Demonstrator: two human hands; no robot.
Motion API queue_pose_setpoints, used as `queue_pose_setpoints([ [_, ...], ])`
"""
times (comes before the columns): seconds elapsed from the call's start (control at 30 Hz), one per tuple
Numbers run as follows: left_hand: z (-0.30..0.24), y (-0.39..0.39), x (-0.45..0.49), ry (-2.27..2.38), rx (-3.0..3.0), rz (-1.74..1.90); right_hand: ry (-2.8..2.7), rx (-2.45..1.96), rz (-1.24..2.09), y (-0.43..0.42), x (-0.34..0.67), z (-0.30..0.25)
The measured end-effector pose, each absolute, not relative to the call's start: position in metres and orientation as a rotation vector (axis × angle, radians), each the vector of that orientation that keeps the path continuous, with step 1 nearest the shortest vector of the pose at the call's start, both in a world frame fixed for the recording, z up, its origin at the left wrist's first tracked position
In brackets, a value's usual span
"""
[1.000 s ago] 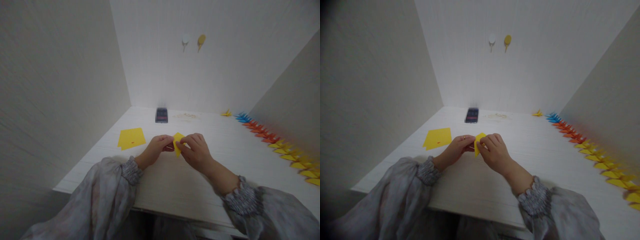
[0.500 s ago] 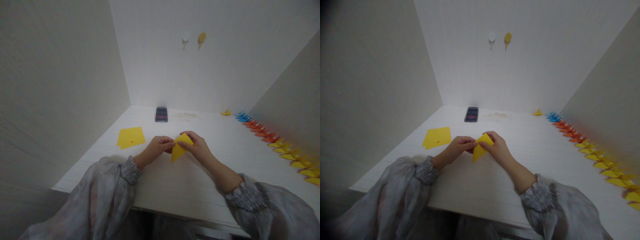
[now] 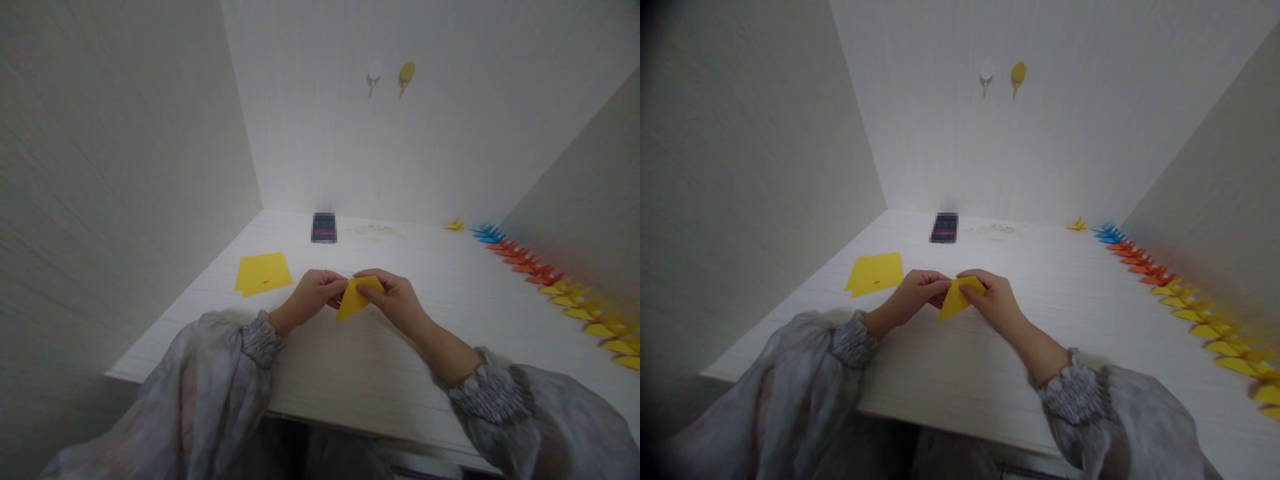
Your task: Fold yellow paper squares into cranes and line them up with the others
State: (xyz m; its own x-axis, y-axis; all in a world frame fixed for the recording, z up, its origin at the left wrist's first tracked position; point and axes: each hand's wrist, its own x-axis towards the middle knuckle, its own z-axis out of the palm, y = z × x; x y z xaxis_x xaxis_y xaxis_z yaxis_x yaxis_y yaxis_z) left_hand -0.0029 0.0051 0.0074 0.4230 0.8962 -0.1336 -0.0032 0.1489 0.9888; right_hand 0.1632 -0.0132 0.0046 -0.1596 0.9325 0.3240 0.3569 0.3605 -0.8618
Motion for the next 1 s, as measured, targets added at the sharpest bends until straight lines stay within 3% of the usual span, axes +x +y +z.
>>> queue_pose_setpoints([
  [0.4, 0.008, 0.005, -0.002, 0.936, 1.237, 0.822, -2.177, -0.828, 0.199, -0.017, 0.174, 0.006],
  [1.0, 0.011, 0.004, -0.004, 0.753, 1.125, 0.850, -2.289, -0.679, 0.097, -0.016, 0.179, 0.006],
])
